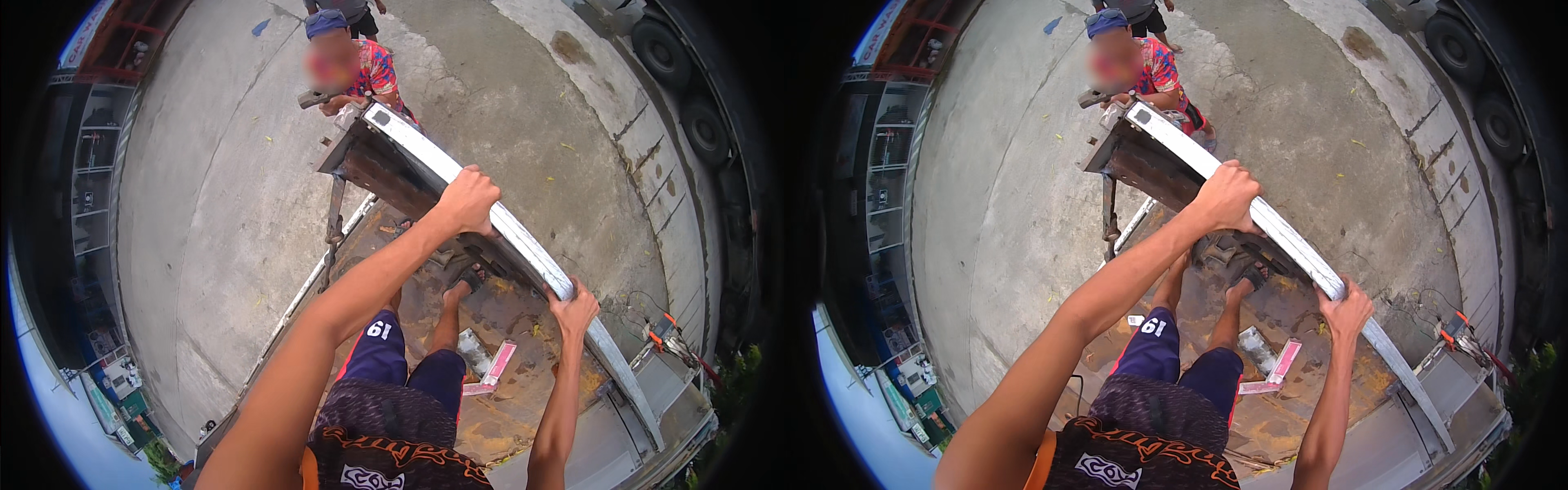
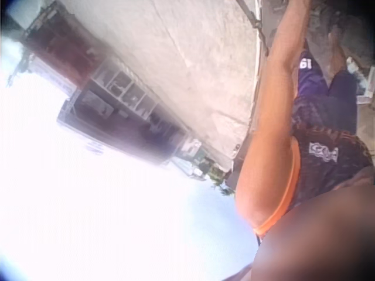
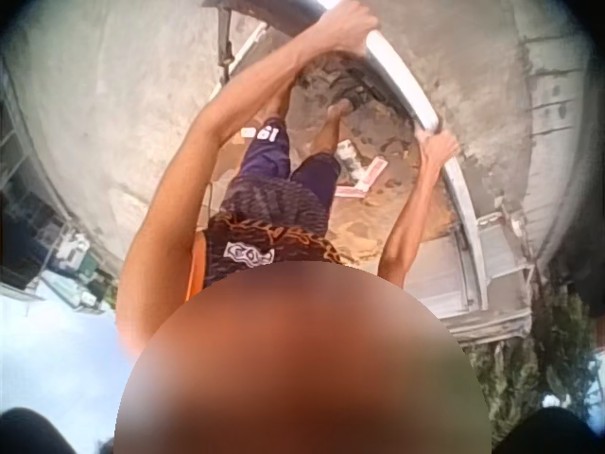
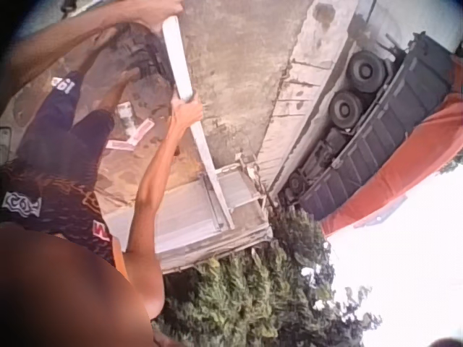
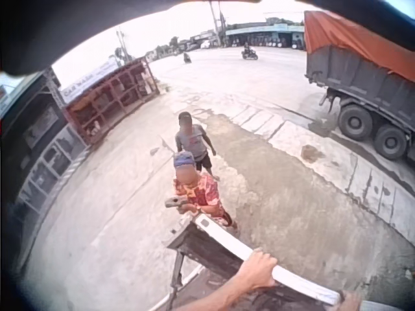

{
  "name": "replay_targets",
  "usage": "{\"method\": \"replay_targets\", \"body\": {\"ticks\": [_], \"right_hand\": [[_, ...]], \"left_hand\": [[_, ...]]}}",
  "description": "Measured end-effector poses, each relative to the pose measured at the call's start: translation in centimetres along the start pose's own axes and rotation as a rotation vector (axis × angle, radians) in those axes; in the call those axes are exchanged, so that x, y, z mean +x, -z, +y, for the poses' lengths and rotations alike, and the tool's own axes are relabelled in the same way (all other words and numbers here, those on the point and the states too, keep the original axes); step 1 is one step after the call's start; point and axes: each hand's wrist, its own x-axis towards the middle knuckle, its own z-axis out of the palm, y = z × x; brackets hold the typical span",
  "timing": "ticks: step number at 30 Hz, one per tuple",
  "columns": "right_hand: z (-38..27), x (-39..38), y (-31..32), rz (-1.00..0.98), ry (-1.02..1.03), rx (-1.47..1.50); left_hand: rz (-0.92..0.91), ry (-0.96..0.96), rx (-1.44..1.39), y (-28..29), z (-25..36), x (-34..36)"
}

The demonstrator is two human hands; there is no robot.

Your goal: The person works with two others to repair a large metal frame on the back of a truck. They use a hammer to adjust parts of the frame and handle a long metal bar, positioning it against the structure.

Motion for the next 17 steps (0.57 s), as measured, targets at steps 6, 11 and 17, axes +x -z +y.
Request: {"method": "replay_targets", "body": {"ticks": [6, 11, 17], "right_hand": [[-0.2, -1.9, -0.7, 0.126, 0.064, 0.026], [-0.7, -1.3, -0.6, 0.124, 0.036, 0.028], [-0.8, -1.4, -0.3, 0.114, 0.047, 0.003]], "left_hand": [[0.128, -0.001, -0.042, -0.6, 0.3, -1.5], [0.138, -0.016, -0.057, 0.5, 0.6, -1.7], [0.13, -0.004, -0.037, 0.2, 0.6, -1.7]]}}
